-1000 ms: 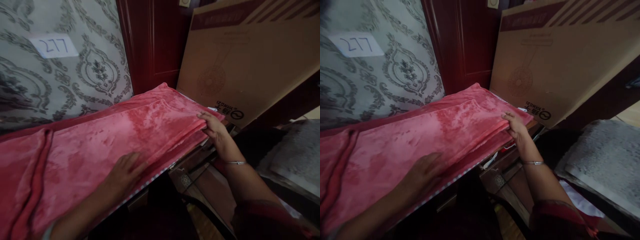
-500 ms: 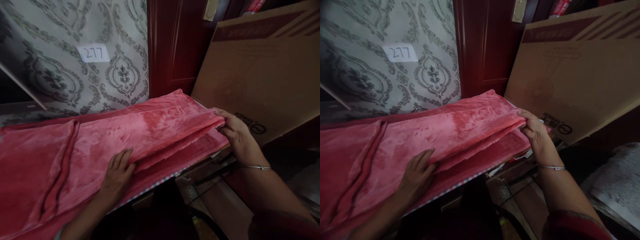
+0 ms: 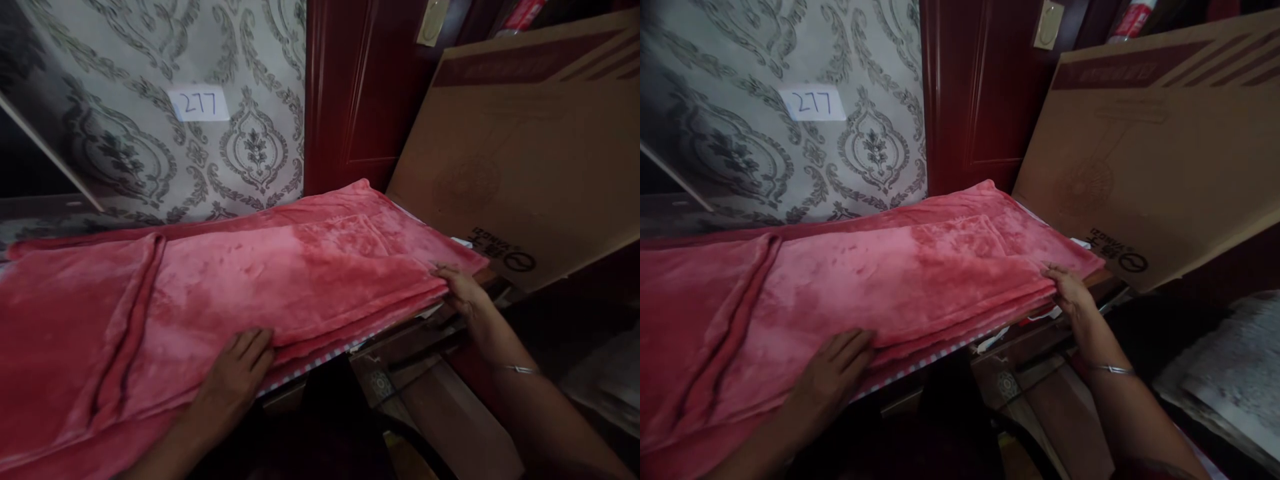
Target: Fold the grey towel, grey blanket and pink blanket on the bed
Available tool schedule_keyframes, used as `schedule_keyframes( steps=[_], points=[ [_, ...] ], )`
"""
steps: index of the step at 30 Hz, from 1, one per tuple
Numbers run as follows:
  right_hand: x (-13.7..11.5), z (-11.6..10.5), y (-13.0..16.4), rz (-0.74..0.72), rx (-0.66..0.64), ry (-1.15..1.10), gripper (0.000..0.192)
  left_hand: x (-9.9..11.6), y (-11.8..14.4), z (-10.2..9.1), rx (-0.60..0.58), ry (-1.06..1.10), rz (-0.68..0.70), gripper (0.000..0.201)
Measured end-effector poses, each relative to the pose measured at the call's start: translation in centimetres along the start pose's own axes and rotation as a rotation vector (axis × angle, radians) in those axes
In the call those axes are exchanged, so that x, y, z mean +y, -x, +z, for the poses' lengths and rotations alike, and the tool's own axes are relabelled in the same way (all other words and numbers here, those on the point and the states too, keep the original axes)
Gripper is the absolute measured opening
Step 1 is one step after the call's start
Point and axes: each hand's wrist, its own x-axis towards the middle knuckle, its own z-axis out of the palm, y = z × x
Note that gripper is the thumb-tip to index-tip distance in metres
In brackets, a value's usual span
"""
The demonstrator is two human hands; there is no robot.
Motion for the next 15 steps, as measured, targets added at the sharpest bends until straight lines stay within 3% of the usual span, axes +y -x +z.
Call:
schedule_keyframes(
  steps=[3,6,10,12,15],
  points=[
    [1.5,-0.5,-0.1,0.048,0.011,-0.001,0.028,0.0,0.4,1.0,-0.026,0.011,-0.076,0.027],
    [-0.8,0.6,-0.5,0.019,-0.054,0.065,0.028,-0.9,-0.7,0.2,0.042,0.056,-0.108,0.027],
    [-6.6,2.7,-1.3,-0.328,-0.155,-0.029,0.035,-2.1,-2.7,-2.4,0.153,0.022,-0.194,0.019],
    [-7.8,3.0,-1.4,-0.459,-0.168,-0.100,0.040,-2.0,-2.9,-2.9,0.165,-0.006,-0.194,0.015],
    [-5.6,2.1,-1.2,-0.316,-0.109,-0.031,0.038,-0.9,-2.1,-1.7,0.167,-0.030,-0.103,0.016]
  ],
)
